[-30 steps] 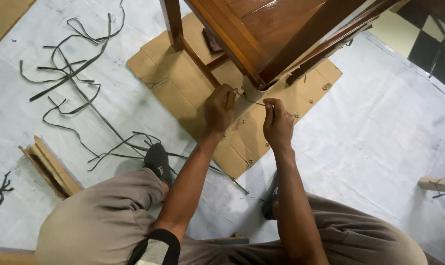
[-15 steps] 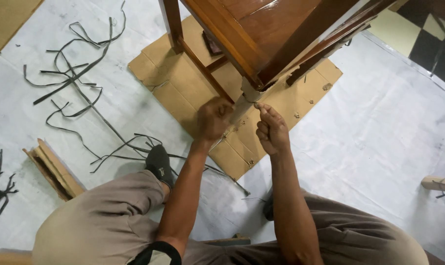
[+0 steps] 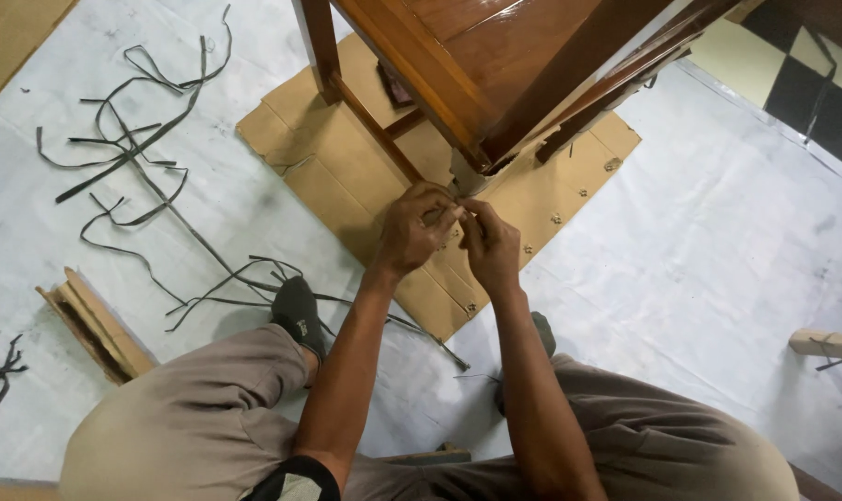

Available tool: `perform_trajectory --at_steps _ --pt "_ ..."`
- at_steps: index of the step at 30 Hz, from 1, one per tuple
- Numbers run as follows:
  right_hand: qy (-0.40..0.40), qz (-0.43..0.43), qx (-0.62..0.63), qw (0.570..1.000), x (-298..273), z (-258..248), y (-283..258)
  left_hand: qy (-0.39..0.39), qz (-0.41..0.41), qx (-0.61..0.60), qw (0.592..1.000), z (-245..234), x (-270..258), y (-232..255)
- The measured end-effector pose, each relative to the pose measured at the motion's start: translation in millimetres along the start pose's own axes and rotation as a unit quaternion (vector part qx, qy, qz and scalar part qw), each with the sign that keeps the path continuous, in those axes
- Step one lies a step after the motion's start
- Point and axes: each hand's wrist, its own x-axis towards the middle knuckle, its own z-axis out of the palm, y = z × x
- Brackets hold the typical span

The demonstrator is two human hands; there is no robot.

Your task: The person is wrapping the legs of a wooden piece of furniture with cardboard and securing it with plastic ties.

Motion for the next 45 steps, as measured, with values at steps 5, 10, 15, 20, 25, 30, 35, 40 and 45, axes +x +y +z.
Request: perform_trajectory --at_steps 5,10,15,20,25,30,35,40,45 --pt "0.048 -0.004 0.01 0.999 2.1 4.6 -11.5 0.039 -0.084 -0.041 0.995 9.0 -4.6 -4.0" --pt "0.078 -0.011 0.019 0.997 0.7 9.0 -6.5 0.013 -0.212 -0.014 0.977 18.3 -0.4 -23.5" --pt "0.089 -0.023 0.021 0.996 -1.9 12.0 -9.2 -0.063 -0.156 -0.039 0.985 20.2 4.3 -50.3" --pt "0.094 -0.026 0.019 0.995 -2.9 14.3 -10.1 -0.008 -0.184 -0.046 0.982 21.9 10.2 -26.5" --pt "0.095 0.02 0.045 0.994 -6.9 18.0 -3.6 0.007 -0.166 -0.009 0.986 18.5 9.6 -7.2" --pt "0.127 0.207 0.282 0.928 -9.1 26.0 7.0 0.014 -0.223 -0.053 0.973 26.5 1.1 -15.8" --pt "0.152 0.215 0.309 0.914 -8.6 28.3 12.7 0.023 -0.226 -0.07 0.971 32.0 -3.9 -18.1" --pt "0.144 0.203 0.257 0.934 -10.6 24.8 2.6 0.032 -0.198 -0.1 0.975 29.9 -6.8 -16.3" --pt "0.119 0.159 0.233 0.952 -15.0 24.6 5.6 -0.023 -0.165 -0.003 0.986 24.2 -8.1 -24.8"
